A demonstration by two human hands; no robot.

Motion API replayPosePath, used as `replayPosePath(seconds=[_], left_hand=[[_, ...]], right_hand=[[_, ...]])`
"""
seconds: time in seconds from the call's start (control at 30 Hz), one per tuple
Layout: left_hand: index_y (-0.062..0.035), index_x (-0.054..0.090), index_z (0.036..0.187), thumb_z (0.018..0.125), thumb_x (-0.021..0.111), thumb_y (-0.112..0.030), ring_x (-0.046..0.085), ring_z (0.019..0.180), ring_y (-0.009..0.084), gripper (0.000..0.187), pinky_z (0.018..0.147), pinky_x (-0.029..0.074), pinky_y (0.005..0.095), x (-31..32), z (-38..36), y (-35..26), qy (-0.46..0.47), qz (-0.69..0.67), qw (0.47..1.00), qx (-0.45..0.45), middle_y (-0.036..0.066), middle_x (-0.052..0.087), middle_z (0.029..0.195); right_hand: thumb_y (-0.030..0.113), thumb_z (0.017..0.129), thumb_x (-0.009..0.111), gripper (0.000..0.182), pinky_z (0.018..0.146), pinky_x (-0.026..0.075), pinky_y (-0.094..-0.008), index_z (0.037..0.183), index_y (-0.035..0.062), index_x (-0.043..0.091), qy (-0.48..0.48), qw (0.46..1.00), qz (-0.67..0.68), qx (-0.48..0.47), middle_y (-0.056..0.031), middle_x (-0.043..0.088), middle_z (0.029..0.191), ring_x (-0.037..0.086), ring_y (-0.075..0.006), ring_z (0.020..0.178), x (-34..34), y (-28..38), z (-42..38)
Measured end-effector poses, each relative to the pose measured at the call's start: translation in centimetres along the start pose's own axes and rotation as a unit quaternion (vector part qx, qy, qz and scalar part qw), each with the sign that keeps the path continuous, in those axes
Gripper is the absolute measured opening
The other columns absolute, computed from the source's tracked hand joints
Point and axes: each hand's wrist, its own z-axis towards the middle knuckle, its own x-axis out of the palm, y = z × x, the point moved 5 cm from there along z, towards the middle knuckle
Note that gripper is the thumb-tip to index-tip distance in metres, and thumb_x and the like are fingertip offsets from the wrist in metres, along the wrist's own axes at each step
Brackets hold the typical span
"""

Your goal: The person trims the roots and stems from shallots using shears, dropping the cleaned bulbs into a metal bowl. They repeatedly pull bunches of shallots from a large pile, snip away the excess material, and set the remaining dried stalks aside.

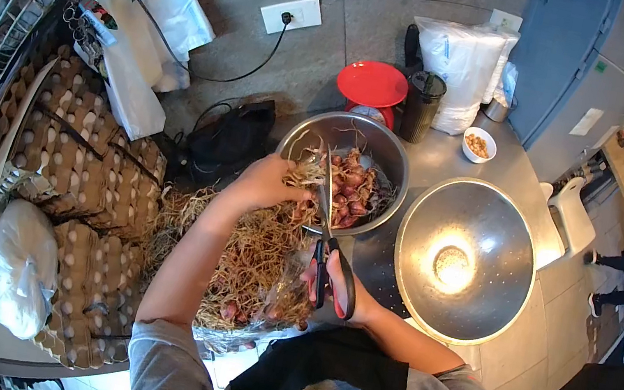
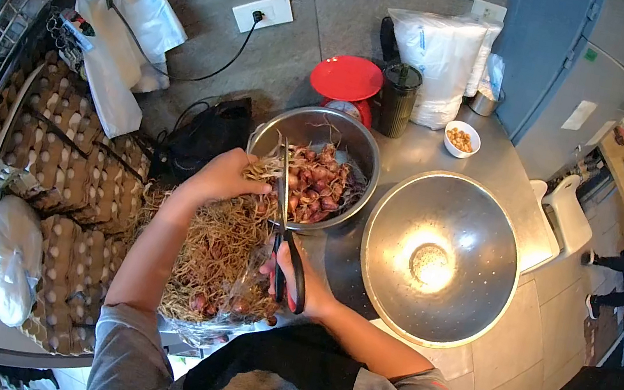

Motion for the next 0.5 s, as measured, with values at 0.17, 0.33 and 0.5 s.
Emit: replayPosePath(seconds=[0.17,0.33,0.5], left_hand=[[-0.0004,0.061,0.105,0.081,0.066,-0.029,0.059,0.078,0.0149,0.038,0.071,0.046,0.0283,2.5,2.1,2.9,0.087,-0.215,0.973,0.019,0.011,0.066,0.087],[-0.0021,0.057,0.105,0.089,0.056,-0.028,0.05,0.068,0.0092,0.03,0.061,0.04,0.0246,2.0,2.3,1.6,0.018,-0.217,0.975,-0.037,0.0,0.06,0.082],[0.0013,0.051,0.119,0.087,0.057,-0.034,0.056,0.073,0.0149,0.048,0.07,0.044,0.0286,2.5,3.7,4.2,-0.027,-0.221,0.972,-0.076,0.011,0.065,0.089]], right_hand=[[0.068,0.084,0.03,0.069,0.059,0.045,-0.0275,0.118,0.0082,0.036,-0.018,0.998,0.023,0.049,-0.0115,0.055,0.091,0.052,-0.0133,0.064,-0.3,-0.5,0.1],[0.07,0.084,0.021,0.073,0.065,0.044,-0.0274,0.118,0.0079,0.039,0.019,0.996,-0.035,0.077,-0.0101,0.058,0.095,0.054,-0.0128,0.07,0.4,0.2,-1.5],[0.069,0.085,0.018,0.073,0.064,0.043,-0.0269,0.12,0.0077,0.038,0.021,0.996,-0.008,0.087,-0.0086,0.057,0.096,0.054,-0.0126,0.072,0.3,-0.1,-2.6]])
